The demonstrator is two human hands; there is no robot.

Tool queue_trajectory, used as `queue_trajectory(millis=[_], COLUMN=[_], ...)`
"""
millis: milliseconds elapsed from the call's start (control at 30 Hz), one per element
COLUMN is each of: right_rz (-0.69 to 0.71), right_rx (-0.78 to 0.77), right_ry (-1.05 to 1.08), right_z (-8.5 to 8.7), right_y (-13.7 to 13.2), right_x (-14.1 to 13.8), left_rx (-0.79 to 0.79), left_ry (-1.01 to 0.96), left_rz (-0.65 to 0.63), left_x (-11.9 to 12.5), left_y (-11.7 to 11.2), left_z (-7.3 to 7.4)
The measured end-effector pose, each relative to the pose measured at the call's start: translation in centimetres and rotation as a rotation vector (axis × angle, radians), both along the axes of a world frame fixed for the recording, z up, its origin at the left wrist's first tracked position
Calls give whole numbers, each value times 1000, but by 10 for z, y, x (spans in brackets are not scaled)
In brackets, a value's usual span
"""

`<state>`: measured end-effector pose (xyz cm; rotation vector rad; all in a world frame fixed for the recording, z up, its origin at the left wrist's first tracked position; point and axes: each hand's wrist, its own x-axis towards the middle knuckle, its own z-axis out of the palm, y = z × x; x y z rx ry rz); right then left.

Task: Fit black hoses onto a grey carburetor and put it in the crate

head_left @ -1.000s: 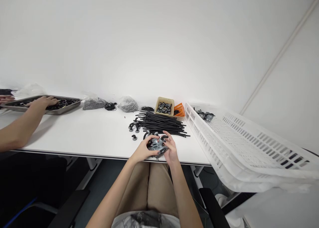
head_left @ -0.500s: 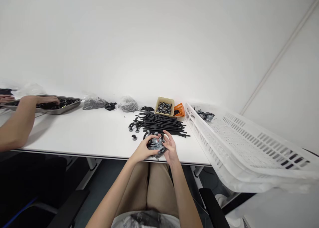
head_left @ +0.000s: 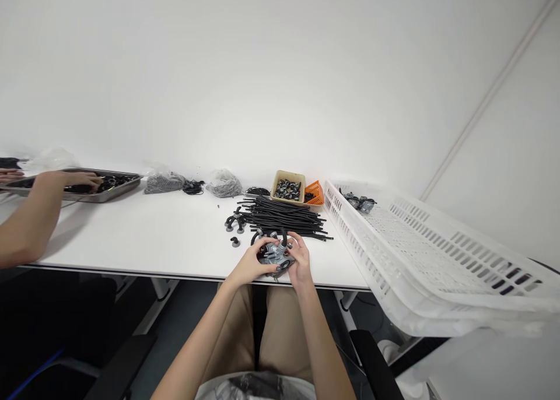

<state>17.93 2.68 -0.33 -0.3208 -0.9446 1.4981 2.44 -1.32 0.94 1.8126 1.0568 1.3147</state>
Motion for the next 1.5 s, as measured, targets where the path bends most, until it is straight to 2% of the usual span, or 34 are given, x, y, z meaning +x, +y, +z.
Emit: queue_trajectory(millis=[133,267,467,567,1000,1200,1500], right_rz=[-42,-62,81,89,9,-86,112], right_rx=[-74,-40,28,55,25,-3,45], right_ry=[47,3,-105,-117,-95,-73,-122], right_z=[1,2,2,2,1,-1,2], right_y=[0,0,-3,-4,-2,0,-5], right_x=[4,3,-1,-2,-5,-4,0], left_rx=[-33,-42,-16,3,11,11,-5], left_ry=[-17,-34,-46,-24,-31,-28,-45], left_rz=[6,26,21,30,2,12,13], left_x=[2,2,1,1,1,1,2], left_y=[-1,0,1,2,1,1,0], left_z=[1,1,-1,-2,-1,-1,0])
